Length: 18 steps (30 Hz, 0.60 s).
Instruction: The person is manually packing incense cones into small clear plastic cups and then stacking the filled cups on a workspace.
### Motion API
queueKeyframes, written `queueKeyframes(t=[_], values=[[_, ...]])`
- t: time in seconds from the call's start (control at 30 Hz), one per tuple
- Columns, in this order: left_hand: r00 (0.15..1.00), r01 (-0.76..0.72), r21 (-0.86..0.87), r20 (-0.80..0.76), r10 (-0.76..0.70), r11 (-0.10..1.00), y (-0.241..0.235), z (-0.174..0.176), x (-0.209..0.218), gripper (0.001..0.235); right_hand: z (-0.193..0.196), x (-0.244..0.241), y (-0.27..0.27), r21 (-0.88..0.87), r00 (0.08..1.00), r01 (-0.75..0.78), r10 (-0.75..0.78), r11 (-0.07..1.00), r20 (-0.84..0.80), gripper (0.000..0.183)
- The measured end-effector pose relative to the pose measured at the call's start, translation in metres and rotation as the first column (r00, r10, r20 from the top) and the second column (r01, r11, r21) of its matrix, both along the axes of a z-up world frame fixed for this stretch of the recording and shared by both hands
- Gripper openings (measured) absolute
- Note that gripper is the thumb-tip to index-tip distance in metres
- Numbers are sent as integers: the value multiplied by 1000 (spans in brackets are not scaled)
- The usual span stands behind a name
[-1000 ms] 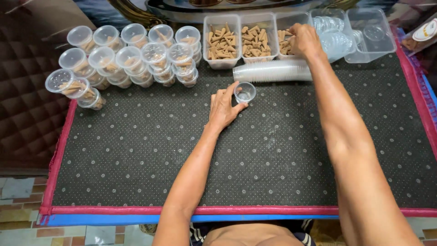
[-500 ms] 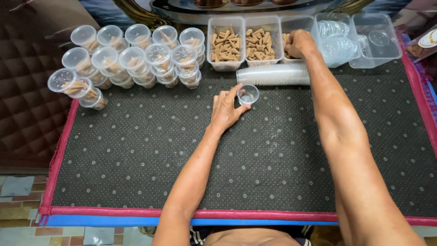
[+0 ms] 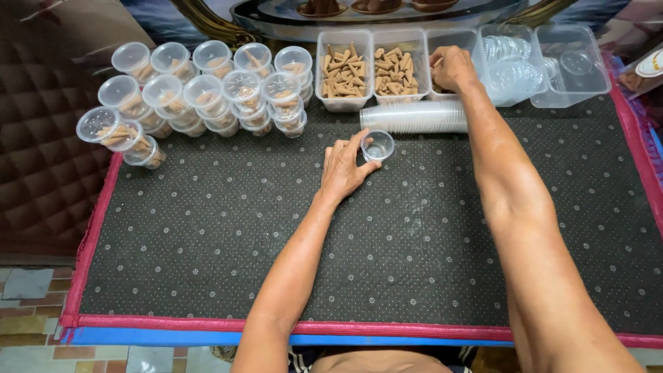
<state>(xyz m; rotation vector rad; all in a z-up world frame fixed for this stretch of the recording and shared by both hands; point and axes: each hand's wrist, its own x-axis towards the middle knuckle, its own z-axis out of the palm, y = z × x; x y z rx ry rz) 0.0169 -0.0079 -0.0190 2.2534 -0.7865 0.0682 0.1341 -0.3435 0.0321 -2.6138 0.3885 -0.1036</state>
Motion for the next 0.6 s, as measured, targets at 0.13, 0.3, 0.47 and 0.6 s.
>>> queueKeyframes(t=[0.13,0.3,0.47,0.6], values=[[1000,3,-9,13,-3,1000,0,2,0,84,-9,3,-10,-75,993,-71,77,995,89,11],[1000,6,-9,-3,-6,1000,1,3,-1,84,7,-4,3,174,998,67,-65,982,-18,12],[1000,7,-15,-7,-7,1000,1,1,0,83,39,-27,19,255,991,135,-125,957,-54,29],[1000,10,-12,-15,-10,1000,1,-1,0,85,58,-61,27,258,990,97,-121,961,78,26]])
